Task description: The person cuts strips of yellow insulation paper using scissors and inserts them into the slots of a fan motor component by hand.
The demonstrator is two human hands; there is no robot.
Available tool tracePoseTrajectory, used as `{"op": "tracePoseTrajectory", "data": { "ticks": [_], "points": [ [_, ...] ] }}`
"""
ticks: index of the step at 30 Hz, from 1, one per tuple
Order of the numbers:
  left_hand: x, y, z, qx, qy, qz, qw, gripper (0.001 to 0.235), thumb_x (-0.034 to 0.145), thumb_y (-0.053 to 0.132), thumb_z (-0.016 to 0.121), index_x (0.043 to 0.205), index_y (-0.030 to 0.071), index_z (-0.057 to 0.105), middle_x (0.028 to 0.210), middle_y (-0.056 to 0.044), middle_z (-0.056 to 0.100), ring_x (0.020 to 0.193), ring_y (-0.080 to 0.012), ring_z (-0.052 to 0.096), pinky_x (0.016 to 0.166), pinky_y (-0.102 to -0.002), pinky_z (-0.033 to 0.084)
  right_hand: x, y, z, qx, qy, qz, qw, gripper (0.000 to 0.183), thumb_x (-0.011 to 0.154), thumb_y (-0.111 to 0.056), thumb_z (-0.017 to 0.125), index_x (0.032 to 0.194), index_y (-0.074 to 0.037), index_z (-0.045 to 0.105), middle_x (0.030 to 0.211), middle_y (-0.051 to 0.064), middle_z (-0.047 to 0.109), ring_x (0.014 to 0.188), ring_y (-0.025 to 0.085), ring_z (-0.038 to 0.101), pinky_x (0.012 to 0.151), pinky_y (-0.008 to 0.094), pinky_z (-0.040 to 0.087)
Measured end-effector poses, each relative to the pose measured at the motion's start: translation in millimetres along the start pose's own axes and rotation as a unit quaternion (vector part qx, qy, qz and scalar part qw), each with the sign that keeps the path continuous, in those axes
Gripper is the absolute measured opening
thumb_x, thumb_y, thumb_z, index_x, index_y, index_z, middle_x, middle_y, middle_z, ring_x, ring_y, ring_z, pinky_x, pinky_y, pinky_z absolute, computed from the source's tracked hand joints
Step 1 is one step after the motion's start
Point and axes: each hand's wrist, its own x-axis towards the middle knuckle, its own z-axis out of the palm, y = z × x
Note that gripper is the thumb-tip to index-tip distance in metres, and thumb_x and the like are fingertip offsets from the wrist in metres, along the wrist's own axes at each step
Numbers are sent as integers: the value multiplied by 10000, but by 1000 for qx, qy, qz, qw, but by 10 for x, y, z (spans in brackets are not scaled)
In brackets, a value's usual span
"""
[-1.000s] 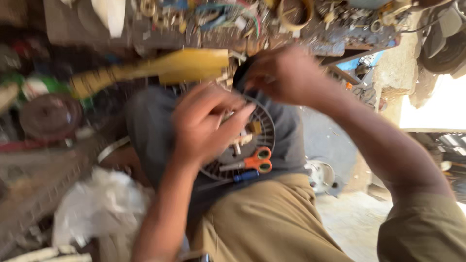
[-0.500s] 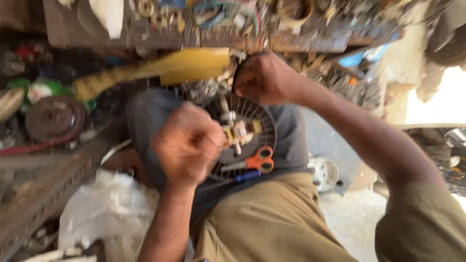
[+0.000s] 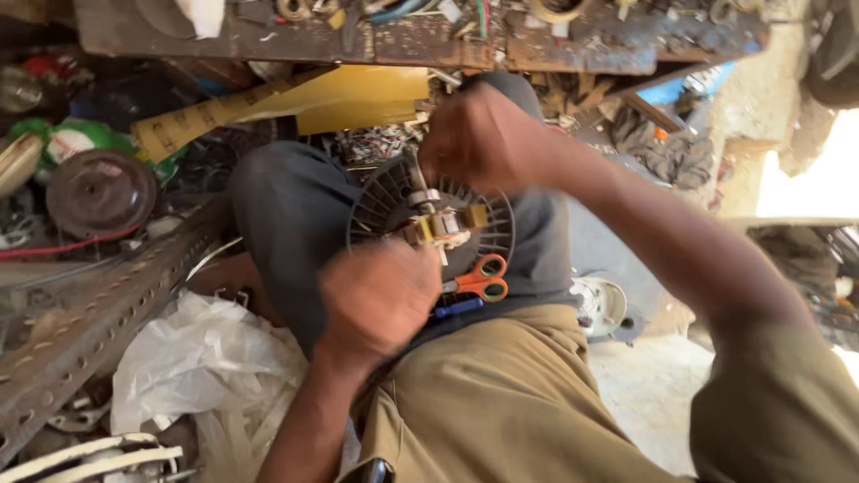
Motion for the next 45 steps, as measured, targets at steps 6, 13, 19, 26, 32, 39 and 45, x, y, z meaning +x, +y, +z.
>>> {"op": "tracePoseTrajectory", "data": {
  "ticks": [6,13,19,26,32,39,45],
  "points": [
    [569,-614,359,-233,-115,-73,963,177,890,156,847,872,70,693,831,-70,675,790,-248,651,729,-340,500,-442,-71,-435,-309,35,55,949,107,837,-237,800,854,-132,789,784,111,708,693,312,667,572,445,489],
    [99,-236,143,-598,1,-336,728,115,968,101,749,1060,35,732,967,-87,668,894,-215,655,798,-350,579,-665,-682,-23,-3,-59,-212,976,100,816,-114,680,870,-31,697,874,126,703,827,288,706,709,399,563],
    [199,-101,70,-189,48,-104,975,112,933,82,775,1006,45,699,891,-85,668,819,-233,647,707,-378,515,-76,31,-87,-111,37,-87,989,70,840,-104,747,897,-92,786,854,103,718,759,286,678,663,424,543],
    [648,-537,221,-285,-28,-143,947,183,928,187,834,931,46,717,876,-69,656,808,-221,632,685,-361,482,-492,42,-773,-293,113,-53,948,76,972,-99,809,919,-50,785,844,83,713,658,189,661,575,333,493],
    [557,-904,484,-181,-153,-189,953,192,762,190,876,754,41,756,759,-82,689,698,-214,673,652,-357,525,-521,21,-461,-326,134,-27,936,51,898,-84,788,946,-71,801,864,111,733,605,196,637,494,321,472],
    [614,-1043,377,-339,-281,-128,889,84,800,123,821,840,61,780,788,-50,720,740,-182,687,682,-331,530,-821,-708,162,-223,-98,-110,964,179,725,-68,739,901,-44,716,736,96,664,653,252,669,547,395,543],
    [188,-270,3,-336,-114,-85,931,93,905,90,750,975,59,698,963,-81,710,862,-236,694,771,-350,564,-881,-872,33,-112,-77,-215,967,113,819,-155,694,831,-81,609,780,70,613,716,244,643,602,418,495]
  ]
}}
